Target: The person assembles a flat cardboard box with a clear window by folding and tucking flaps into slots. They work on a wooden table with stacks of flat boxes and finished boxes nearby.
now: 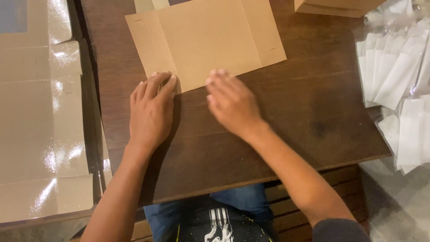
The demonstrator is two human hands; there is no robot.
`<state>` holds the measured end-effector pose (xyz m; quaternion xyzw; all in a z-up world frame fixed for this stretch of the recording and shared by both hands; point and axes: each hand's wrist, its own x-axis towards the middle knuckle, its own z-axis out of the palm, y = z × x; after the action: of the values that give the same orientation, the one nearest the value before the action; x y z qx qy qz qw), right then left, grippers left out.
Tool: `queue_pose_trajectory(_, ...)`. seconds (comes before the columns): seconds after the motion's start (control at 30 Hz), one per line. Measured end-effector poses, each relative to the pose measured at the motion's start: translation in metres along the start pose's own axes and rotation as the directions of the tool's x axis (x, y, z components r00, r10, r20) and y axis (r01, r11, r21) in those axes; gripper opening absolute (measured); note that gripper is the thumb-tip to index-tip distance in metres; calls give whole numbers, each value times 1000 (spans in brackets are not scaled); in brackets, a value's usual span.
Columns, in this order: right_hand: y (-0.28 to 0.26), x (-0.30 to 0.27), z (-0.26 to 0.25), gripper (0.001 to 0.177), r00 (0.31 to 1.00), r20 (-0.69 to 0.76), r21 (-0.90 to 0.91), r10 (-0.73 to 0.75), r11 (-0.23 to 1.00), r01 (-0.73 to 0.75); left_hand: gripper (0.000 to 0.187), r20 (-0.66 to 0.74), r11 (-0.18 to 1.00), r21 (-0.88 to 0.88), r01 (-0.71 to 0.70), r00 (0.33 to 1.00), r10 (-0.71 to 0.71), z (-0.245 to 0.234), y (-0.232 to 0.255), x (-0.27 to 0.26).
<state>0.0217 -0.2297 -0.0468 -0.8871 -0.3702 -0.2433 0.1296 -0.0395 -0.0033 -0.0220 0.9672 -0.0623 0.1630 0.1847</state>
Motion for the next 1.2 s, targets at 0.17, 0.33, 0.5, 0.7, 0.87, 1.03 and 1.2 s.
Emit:
queue_pose_trajectory(0.17,-51,18,16,36,998,11,104,-57,993,56,31,-18,1000,12,-3,1000,3,-3,0,1)
queue_pose_trajectory(0.33,-37,16,12,31,998,10,167,-66,984,63,33,-27,1000,-2,-9,1000,9,-1,-3,-1)
queue_pose_trajectory(0.5,-1,10,-12,27,995,91,172,51,983,-66,34,-17,1000,-12,1,1000,-1,-4,-2,-1)
queue_pose_trajectory(0.7,49,-8,-38,22,983,88,61,159,984,-165,33,4,999,-42,32,999,-32,-9,2,0)
queue_pose_trajectory(0.87,98,-25,-50,20,966,77,52,249,966,-253,34,-4,999,-35,41,999,-41,-7,4,1)
queue_pose_trajectory(1.03,105,-33,-55,29,902,116,91,415,900,-426,43,-65,990,113,-83,994,91,3,14,3)
queue_pose_trajectory(1.2,98,-27,-61,30,867,140,135,478,858,-495,57,129,989,47,-140,983,133,18,61,16)
